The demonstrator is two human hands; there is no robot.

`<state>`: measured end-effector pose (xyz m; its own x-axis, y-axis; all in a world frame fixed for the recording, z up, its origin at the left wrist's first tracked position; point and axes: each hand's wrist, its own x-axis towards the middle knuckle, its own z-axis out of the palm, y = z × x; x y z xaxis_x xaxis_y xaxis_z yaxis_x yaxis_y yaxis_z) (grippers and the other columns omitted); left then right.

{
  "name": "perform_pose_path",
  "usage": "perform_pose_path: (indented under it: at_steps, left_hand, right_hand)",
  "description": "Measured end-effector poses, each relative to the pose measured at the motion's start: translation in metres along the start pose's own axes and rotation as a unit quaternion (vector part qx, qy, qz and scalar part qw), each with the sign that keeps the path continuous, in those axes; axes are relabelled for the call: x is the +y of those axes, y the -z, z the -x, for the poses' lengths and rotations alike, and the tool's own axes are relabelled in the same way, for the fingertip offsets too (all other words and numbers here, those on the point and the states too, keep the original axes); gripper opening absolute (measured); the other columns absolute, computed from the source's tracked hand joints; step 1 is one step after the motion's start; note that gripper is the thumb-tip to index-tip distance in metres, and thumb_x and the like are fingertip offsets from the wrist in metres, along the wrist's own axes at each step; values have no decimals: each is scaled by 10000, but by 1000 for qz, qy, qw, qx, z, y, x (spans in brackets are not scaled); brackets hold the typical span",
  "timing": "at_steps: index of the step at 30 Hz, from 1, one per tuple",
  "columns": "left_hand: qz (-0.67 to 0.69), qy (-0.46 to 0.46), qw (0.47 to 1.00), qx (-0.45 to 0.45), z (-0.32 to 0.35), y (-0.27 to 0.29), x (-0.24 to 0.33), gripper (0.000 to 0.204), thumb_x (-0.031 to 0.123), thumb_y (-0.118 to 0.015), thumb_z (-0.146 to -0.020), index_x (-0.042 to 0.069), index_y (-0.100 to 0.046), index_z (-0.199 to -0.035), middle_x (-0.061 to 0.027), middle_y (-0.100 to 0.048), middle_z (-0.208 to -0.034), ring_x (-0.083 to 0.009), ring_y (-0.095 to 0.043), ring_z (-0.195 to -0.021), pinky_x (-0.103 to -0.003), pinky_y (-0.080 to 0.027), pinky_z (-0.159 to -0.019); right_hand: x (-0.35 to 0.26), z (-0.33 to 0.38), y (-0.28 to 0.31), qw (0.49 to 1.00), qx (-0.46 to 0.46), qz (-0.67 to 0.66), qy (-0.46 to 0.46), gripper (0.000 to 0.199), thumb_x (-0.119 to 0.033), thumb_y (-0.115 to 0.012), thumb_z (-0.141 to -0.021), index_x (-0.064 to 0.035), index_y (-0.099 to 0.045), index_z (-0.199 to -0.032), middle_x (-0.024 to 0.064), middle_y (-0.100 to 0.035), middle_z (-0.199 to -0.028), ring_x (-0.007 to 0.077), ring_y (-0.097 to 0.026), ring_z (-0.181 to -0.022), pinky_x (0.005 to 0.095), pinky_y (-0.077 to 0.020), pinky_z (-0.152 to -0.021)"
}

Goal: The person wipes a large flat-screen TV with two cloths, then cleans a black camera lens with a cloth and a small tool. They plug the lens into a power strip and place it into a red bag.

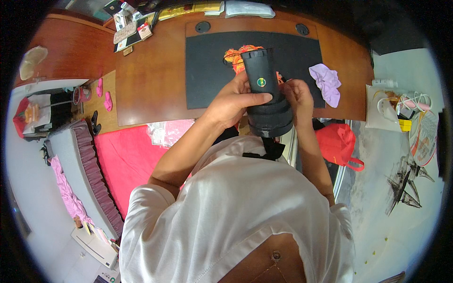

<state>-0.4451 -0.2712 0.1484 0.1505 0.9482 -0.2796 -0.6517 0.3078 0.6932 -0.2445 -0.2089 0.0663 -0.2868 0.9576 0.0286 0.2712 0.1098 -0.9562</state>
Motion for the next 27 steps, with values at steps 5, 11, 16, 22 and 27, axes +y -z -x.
perform_pose_path:
  at_steps: [5,11,16,22,27]
  left_hand:
    - [-68,8,997,25,2,10,2,587,-26,-778,-745,34,-540,-1277,-58,-642,-1132,-161,-619,-1049,-328,-495,-940]
    - [-290,-103,947,86,3,12,0,637,88,-856,-667,30,-562,-1229,-62,-660,-1091,-183,-630,-1019,-328,-490,-914]
    - [-448,-171,872,95,3,19,-1,744,110,-875,-620,21,-538,-1277,-94,-658,-1143,-200,-623,-1058,-332,-472,-956]
    - [-482,-177,853,92,4,18,1,680,97,-863,-623,48,-563,-1232,-91,-666,-1099,-190,-643,-1021,-326,-491,-920]
    - [-499,-196,839,92,1,23,-5,627,103,-858,-623,53,-579,-1182,-99,-666,-1050,-211,-659,-977,-333,-509,-878]
  right_hand:
    - [-31,-5,7,993,9,-119,-6,235,39,-550,-962,-1,-527,-1193,90,-707,-971,98,-635,-770,231,-508,-678]
    - [-66,-4,12,990,-12,-134,48,192,38,-589,-945,20,-621,-1133,89,-682,-1015,95,-625,-829,226,-505,-771]
    - [-90,-3,20,991,-35,-61,117,161,37,-633,-902,13,-664,-1059,56,-633,-986,104,-617,-867,226,-495,-779]
    - [-115,2,18,986,-62,23,152,191,18,-688,-829,-39,-697,-1011,72,-628,-965,156,-638,-857,252,-513,-742]
    - [-120,4,15,981,-58,60,177,198,6,-699,-812,-55,-699,-1000,83,-631,-953,196,-645,-848,280,-539,-713]
